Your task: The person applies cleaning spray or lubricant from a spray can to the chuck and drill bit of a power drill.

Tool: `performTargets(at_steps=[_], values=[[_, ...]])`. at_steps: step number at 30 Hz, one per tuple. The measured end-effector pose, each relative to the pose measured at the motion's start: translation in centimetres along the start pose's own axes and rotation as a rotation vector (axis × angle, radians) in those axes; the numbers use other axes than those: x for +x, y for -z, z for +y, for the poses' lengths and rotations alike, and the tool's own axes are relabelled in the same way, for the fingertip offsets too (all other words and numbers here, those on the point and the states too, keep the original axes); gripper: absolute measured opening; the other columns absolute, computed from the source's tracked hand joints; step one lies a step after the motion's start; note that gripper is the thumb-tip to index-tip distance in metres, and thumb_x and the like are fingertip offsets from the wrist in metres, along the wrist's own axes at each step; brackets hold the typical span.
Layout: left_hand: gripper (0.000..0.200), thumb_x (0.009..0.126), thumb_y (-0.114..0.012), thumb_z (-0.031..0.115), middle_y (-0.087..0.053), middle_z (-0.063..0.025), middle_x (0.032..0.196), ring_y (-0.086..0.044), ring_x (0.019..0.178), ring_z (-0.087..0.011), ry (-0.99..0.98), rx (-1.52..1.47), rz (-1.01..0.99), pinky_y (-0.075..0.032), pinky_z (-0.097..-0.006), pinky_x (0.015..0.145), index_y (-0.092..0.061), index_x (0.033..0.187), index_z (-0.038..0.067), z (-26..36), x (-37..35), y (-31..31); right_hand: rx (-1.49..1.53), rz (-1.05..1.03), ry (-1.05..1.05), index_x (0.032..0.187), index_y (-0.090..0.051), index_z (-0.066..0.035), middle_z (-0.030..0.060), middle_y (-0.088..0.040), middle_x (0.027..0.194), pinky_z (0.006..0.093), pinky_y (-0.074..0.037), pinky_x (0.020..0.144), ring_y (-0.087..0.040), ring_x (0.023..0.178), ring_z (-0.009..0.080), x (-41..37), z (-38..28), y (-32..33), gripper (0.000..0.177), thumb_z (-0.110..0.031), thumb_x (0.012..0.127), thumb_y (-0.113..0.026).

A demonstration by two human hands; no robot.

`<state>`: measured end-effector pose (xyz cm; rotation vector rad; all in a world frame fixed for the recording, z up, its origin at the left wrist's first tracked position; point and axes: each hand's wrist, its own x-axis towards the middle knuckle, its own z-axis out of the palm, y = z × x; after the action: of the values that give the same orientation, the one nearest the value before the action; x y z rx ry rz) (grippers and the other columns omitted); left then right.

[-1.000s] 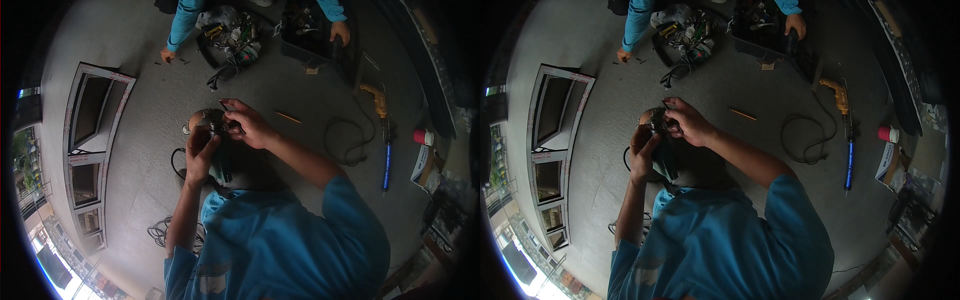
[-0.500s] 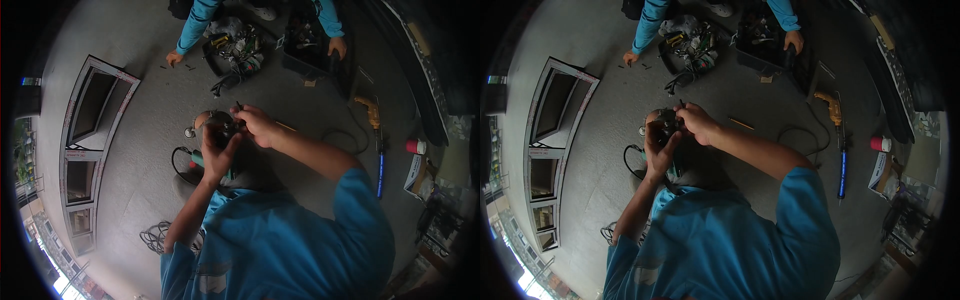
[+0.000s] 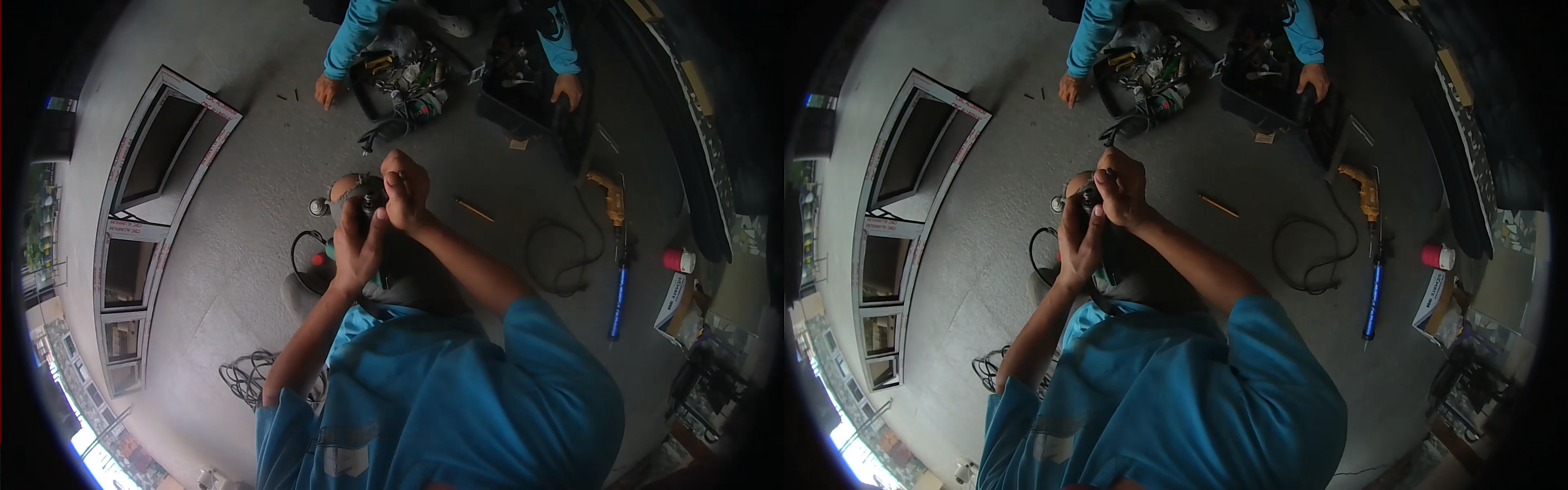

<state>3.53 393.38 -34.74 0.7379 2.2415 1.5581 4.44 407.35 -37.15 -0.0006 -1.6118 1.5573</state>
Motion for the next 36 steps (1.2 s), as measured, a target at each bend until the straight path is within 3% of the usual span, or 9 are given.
performTargets(at_steps=[3, 5, 9, 15, 20, 25, 26, 29, 36], values=[[0.039, 0.094, -0.060, 0.028, -0.066, -0.0215, 0.092, -0.067, 0.085, -0.0386, -0.021, -0.033, 0.024, -0.051, -0.0393, 0.073, -0.050, 0.120, 0.000, -0.2, -0.2, -0.4, 0.006, -0.052, -0.024, 0.078, -0.046, -0.006, 0.0018, -0.044, 0.072, 0.0280, -0.035, 0.059, -0.041, 0.065, 0.0093, -0.5, -1.2, 0.2, 0.030, -0.027, 0.101, -0.045], [0.037, 0.093, -0.061, 0.025, -0.066, -0.0209, 0.094, -0.067, 0.086, -0.0373, -0.011, 0.016, 0.069, -0.051, -0.0387, 0.074, -0.050, 0.118, 0.001, 0.3, -1.0, -0.7, 0.034, 0.139, -0.416, 0.084, -0.046, -0.006, 0.0017, -0.045, 0.076, 0.0274, -0.037, 0.063, -0.042, 0.069, 0.0096, -1.9, -2.5, -0.7, 0.028, -0.027, 0.102, -0.043], [0.037, 0.091, -0.065, 0.022, -0.064, -0.0215, 0.092, -0.066, 0.085, -0.0397, -0.123, 0.029, 0.136, -0.051, -0.0411, 0.072, -0.050, 0.117, 0.001, 0.9, -1.9, -1.1, 0.030, -0.068, -0.495, 0.095, -0.044, -0.003, 0.0057, -0.047, 0.080, 0.0304, -0.041, 0.066, -0.046, 0.071, 0.0132, -1.4, -3.9, 0.8, 0.028, -0.031, 0.102, -0.044], [0.040, 0.084, -0.066, 0.013, -0.063, -0.0210, 0.095, -0.062, 0.081, -0.0412, -0.118, 0.041, 0.162, -0.048, -0.0448, 0.069, -0.049, 0.117, -0.001, 0.7, -1.9, -1.9, -0.341, -0.129, -0.138, 0.118, -0.031, 0.002, 0.0136, -0.048, 0.092, 0.0348, -0.045, 0.076, -0.052, 0.076, 0.0188, -2.0, -6.1, 0.9, 0.059, -0.045, 0.093, -0.056], [0.040, 0.078, -0.071, 0.013, -0.061, -0.0162, 0.088, -0.060, 0.074, -0.0357, -0.265, 0.267, 0.102, -0.044, -0.0437, 0.066, -0.050, 0.110, 0.001, 1.5, -3.2, -2.2, -0.329, -0.417, -0.649, 0.118, -0.034, 0.004, 0.0124, -0.049, 0.089, 0.0373, -0.047, 0.074, -0.054, 0.079, 0.0195, 1.2, -7.5, 3.1, 0.068, -0.052, 0.089, -0.059], [0.039, 0.078, -0.076, 0.019, -0.062, -0.0143, 0.087, -0.060, 0.073, -0.0341, -0.273, 0.179, 0.032, -0.044, -0.0415, 0.069, -0.051, 0.103, 0.003, 3.2, -3.3, -1.8, 0.087, -0.963, -1.384, 0.108, -0.046, -0.011, 0.0001, -0.045, 0.088, 0.0274, -0.039, 0.065, -0.043, 0.075, 0.0088, 2.4, -9.1, 6.3, 0.049, -0.058, 0.094, -0.048], [0.039, 0.078, -0.076, 0.019, -0.062, -0.0143, 0.087, -0.060, 0.073, -0.0341, -0.270, 0.173, 0.031, -0.044, -0.0415, 0.069, -0.051, 0.103, 0.003, 3.1, -3.3, -1.6, 0.219, -0.820, -1.422, 0.094, -0.043, -0.013, -0.0021, -0.043, 0.084, 0.0220, -0.037, 0.060, -0.042, 0.071, 0.0061, 2.6, -9.3, 6.6, 0.045, -0.057, 0.092, -0.053], [0.040, 0.081, -0.075, 0.023, -0.064, -0.0162, 0.094, -0.062, 0.080, -0.0354, -0.203, 0.033, 0.006, -0.046, -0.0407, 0.075, -0.054, 0.109, 0.002, 2.8, -2.8, -1.0, 0.205, -0.487, -1.279, 0.106, -0.050, -0.017, -0.0032, -0.045, 0.096, 0.0256, -0.038, 0.071, -0.045, 0.082, 0.0064, 2.5, -7.7, 8.0, 0.027, -0.042, 0.098, -0.047], [0.044, 0.085, -0.072, 0.023, -0.064, -0.0178, 0.104, -0.064, 0.096, -0.0277, -0.042, -0.157, -0.149, -0.048, -0.0359, 0.082, -0.055, 0.119, 0.000, 3.0, -2.1, 0.5, 0.372, -0.310, -1.175, 0.112, -0.050, -0.010, 0.0016, -0.051, 0.102, 0.0258, -0.042, 0.072, -0.053, 0.086, 0.0101, -0.7, -9.0, 8.1, 0.023, -0.006, 0.089, -0.049]])
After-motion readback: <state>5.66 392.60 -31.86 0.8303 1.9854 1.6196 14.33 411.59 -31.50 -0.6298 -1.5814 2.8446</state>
